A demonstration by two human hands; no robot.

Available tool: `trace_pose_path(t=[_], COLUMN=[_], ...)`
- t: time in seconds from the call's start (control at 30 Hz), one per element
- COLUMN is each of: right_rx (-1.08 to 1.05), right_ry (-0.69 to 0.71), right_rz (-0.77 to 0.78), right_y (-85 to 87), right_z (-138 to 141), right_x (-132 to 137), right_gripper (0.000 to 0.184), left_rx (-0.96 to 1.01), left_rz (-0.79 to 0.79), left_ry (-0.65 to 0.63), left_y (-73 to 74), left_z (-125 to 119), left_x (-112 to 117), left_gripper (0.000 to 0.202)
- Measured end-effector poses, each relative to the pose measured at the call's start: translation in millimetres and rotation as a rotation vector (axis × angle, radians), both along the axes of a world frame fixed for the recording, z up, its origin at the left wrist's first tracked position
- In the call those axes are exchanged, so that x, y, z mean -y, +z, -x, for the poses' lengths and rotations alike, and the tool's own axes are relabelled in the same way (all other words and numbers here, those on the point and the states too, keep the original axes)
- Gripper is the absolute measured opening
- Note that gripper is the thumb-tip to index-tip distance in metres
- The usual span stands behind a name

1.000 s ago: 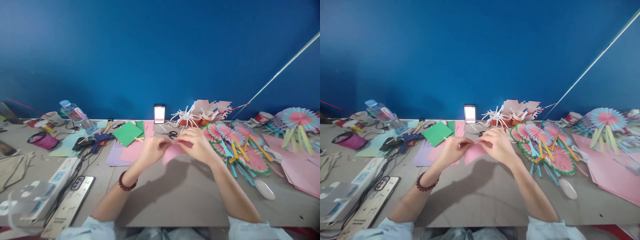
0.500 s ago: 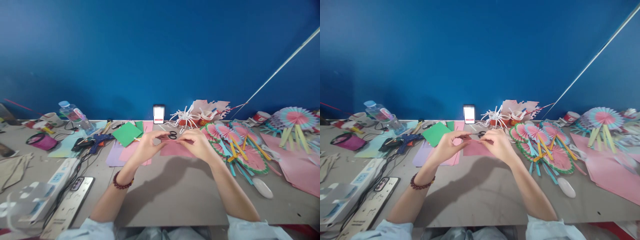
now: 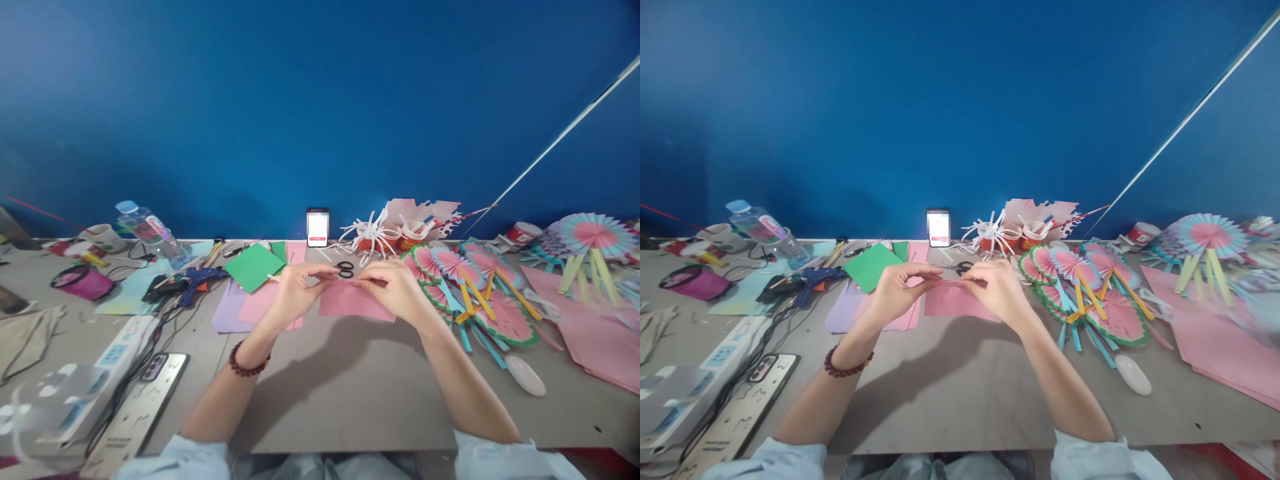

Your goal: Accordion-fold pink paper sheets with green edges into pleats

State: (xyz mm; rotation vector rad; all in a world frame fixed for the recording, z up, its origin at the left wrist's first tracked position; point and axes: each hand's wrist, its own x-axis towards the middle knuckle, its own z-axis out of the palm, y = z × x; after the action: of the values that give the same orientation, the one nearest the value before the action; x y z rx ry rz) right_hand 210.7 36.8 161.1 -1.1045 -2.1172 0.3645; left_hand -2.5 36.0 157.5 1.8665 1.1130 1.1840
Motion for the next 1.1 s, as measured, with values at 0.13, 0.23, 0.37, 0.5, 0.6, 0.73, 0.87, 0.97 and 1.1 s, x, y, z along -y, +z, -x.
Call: trace_pose_path(t=[0.13, 0.23, 0.37, 0.5, 0.6, 0.73, 0.87, 0.97, 1.1], right_rx=[-0.002, -0.009, -0.009, -0.054, -0.164, -0.284, -0.324, -0.302, -0.221], right_ry=[-0.003, 0.001, -0.011, 0.005, 0.089, 0.097, 0.045, 0.032, 0.028], right_rz=[0.098, 0.19, 0.369, 0.522, 0.619, 0.665, 0.639, 0.625, 0.662], right_y=[-1.4, -1.7, -0.7, -2.0, -5.6, -7.8, -8.7, -13.7, -24.0], right_z=[-4.0, -9.6, -16.2, -22.5, -27.0, -28.8, -27.2, -27.4, -29.0], right_x=[-1.7, -4.7, -10.8, -18.0, -22.4, -24.6, -24.8, -27.4, -34.0], right_gripper=[0.015, 0.018, 0.022, 0.031, 0.037, 0.039, 0.037, 0.034, 0.04], left_rx=[-0.004, -0.004, 0.042, 0.145, 0.227, 0.307, 0.358, 0.372, 0.303], left_rz=[0.041, 0.06, 0.158, 0.247, 0.293, 0.353, 0.399, 0.415, 0.413], left_ry=[0.007, -0.007, -0.054, -0.071, -0.061, -0.048, -0.032, -0.012, -0.003], left_y=[-1.4, -2.9, -6.0, -12.0, -15.9, -18.7, -20.8, -21.9, -22.8], left_z=[2.5, 11.0, 20.5, 24.2, 28.0, 33.9, 35.9, 35.3, 34.2], left_x=[-4.0, -11.5, -22.9, -32.9, -38.9, -44.3, -47.9, -49.3, -49.3], left_gripper=[0.01, 0.014, 0.03, 0.049, 0.054, 0.056, 0.055, 0.055, 0.051])
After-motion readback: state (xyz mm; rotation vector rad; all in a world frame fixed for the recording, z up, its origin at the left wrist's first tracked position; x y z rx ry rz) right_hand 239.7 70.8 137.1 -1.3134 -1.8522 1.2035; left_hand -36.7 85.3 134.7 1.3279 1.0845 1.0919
